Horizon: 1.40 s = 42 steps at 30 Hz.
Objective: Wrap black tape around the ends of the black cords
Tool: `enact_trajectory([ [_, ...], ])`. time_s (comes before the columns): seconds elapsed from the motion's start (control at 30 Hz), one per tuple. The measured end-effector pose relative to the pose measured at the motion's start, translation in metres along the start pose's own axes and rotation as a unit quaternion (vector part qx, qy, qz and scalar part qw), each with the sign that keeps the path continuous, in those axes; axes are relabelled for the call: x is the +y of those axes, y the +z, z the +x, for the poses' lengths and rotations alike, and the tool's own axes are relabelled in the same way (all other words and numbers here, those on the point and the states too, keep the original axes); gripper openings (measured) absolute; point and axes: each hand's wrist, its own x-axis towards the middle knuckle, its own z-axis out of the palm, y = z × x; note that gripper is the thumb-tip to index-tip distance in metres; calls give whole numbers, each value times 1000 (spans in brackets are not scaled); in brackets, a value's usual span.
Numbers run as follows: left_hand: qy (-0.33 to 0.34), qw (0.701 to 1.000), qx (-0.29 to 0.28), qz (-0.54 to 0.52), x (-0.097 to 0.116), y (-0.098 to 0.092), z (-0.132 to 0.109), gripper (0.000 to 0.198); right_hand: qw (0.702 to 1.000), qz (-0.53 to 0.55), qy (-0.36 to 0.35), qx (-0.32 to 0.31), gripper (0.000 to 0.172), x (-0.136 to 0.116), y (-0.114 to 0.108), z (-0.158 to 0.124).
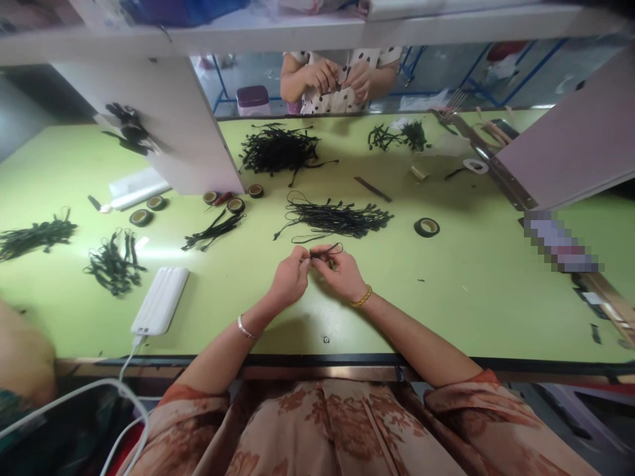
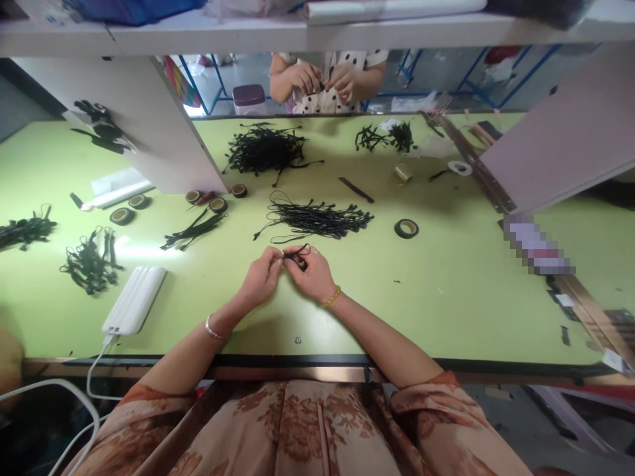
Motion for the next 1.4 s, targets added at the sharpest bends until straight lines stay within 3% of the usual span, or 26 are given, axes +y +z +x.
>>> enact_trajectory([
  [0.13,-24,998,2,-66,-4,3,2,10,1000,6,-26,-10,32,1,0,-1],
  [0.27,-11,998,1,-65,-7,-2,4,14,990,132,6,-53,42,5,-4,2],
  [0.37,28,1000,-2,-1,-6,-5,3,12,953,282,54,-97,44,5,-14,8],
  [0.43,66,996,-16,56,-6,-6,2,13,926,350,108,-92,41,2,-20,11],
  [0.6,105,981,-76,145,-8,1,1,13,893,386,215,-87,40,1,-23,15],
  [0.87,111,972,-102,181,-5,6,-1,17,891,412,186,-34,41,0,-24,13],
  [1.1,30,985,-68,158,-8,5,3,12,923,365,122,-12,43,-9,-30,10],
  [1.2,-19,995,-42,83,-12,3,7,19,937,336,93,-16,45,-7,-30,8],
  [1.27,-56,997,-38,-35,-14,2,10,25,953,295,57,-32,45,-5,-30,6],
  [1.33,-111,976,-44,-182,-15,0,13,29,970,242,9,-37,44,-2,-29,6],
  [1.4,-171,934,-54,-310,-15,-2,14,33,981,191,-33,-33,41,1,-28,6],
])
